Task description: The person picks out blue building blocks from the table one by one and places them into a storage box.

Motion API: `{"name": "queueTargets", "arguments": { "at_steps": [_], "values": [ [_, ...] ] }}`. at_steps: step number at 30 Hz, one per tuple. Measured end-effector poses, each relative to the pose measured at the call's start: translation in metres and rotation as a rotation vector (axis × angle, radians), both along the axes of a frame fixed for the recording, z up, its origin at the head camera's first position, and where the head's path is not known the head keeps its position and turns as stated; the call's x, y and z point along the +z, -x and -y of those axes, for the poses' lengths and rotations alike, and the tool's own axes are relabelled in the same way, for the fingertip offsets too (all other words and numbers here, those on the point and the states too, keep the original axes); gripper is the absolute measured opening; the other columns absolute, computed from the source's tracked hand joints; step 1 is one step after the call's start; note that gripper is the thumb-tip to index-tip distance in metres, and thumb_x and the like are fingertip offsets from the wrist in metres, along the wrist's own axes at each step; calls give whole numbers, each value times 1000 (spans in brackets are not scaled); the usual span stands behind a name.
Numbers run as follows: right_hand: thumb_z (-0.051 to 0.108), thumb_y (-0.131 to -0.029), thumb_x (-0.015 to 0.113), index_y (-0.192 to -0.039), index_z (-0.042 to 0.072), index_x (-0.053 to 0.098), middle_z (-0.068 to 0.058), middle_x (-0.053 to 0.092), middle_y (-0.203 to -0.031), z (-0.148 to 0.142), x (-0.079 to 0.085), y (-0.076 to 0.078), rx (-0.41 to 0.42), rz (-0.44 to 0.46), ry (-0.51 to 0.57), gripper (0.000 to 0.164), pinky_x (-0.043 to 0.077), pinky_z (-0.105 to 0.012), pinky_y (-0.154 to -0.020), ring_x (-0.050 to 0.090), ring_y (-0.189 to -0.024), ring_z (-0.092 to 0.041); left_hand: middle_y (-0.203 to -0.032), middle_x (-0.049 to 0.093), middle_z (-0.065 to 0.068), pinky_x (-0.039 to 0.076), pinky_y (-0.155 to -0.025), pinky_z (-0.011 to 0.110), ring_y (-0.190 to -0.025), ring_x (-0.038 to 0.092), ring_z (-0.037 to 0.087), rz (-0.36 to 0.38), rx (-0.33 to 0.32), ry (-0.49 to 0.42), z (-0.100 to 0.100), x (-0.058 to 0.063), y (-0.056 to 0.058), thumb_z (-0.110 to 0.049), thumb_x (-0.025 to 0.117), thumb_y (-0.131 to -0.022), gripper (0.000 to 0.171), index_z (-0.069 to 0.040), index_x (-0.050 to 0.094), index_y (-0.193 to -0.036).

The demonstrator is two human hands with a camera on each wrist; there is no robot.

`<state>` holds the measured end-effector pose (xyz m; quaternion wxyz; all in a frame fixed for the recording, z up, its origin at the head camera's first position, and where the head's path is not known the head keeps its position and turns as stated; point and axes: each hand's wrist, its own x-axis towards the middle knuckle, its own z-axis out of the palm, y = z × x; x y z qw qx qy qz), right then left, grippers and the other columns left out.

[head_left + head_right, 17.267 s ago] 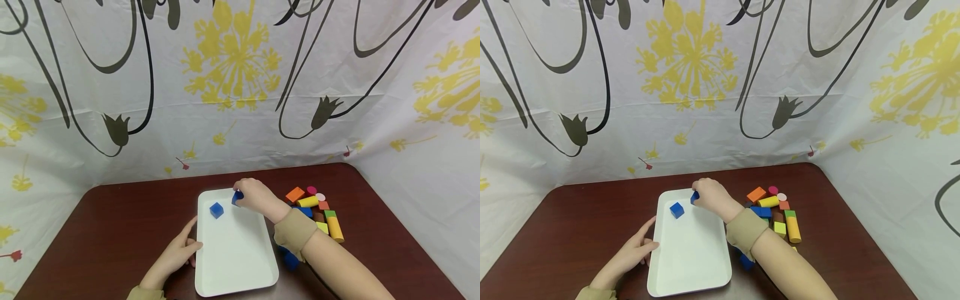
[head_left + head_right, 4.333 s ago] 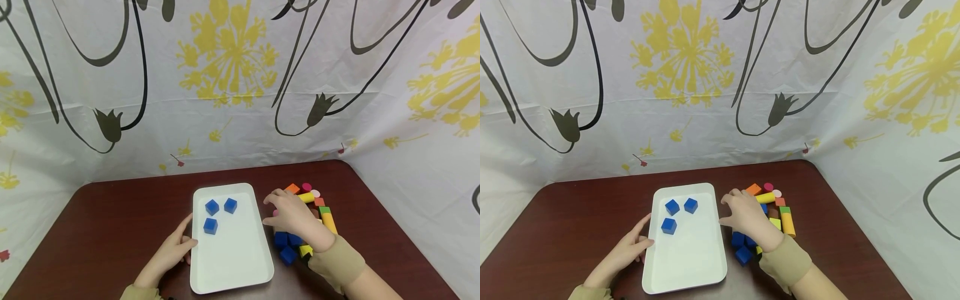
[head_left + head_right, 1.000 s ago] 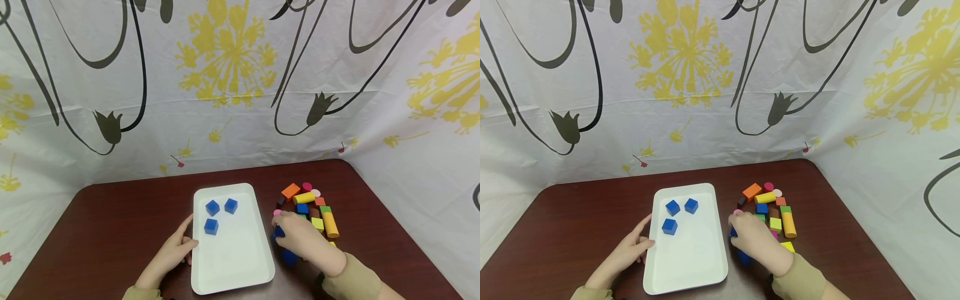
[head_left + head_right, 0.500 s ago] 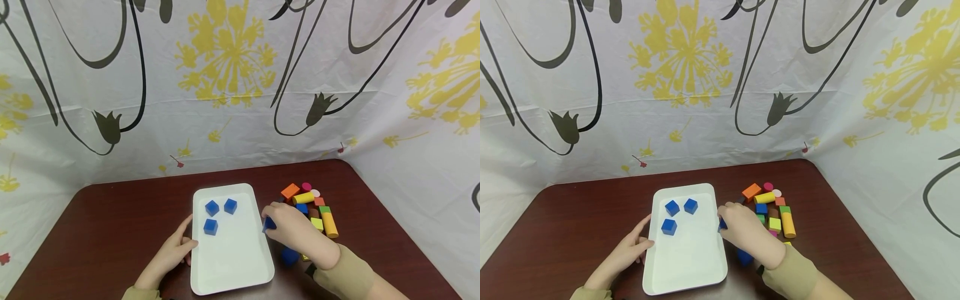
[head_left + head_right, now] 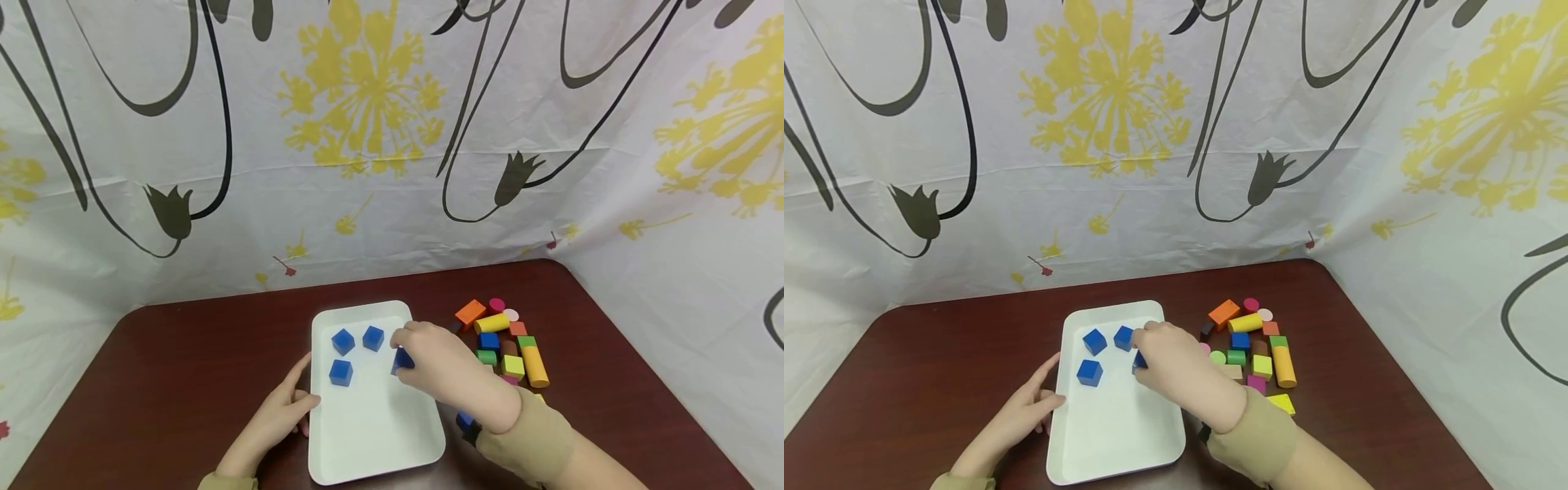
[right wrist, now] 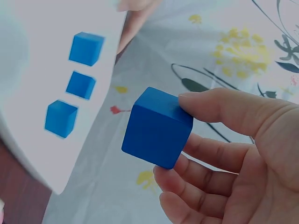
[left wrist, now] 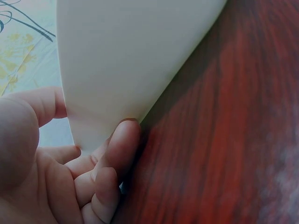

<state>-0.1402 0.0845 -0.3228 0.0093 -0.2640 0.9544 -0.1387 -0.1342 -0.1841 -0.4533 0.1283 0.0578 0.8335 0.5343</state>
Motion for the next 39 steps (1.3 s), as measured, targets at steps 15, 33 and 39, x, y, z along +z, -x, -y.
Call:
{"name": "queueTargets", "arguments": {
  "at_steps": [15,33,39],
  "values": [
    [21,-75,75,-102,12,65,3,59,-84,43,5,2,40,-18,6,31,47,-21,-61,51,-72,-9,-62,57,8,42,-42,31,-46,54,25,4,-4,-2,1,-2,0,-13,59,-86,73,-20,17,-145],
    [23,-74,75,-75,13,57,5,44,-64,76,-22,15,15,-43,4,20,36,-21,-52,43,-58,-10,-62,56,8,41,-43,31,-48,55,25,16,-18,-17,2,-2,1,-14,58,-88,72,-23,16,-145],
    [23,-75,74,-84,10,62,4,47,-66,81,-35,21,-29,3,-12,20,38,-21,-53,44,-60,-11,-62,57,8,42,-43,31,-47,55,24,12,-20,-8,1,-1,1,-14,58,-87,72,-23,16,-145]
  ]
}}
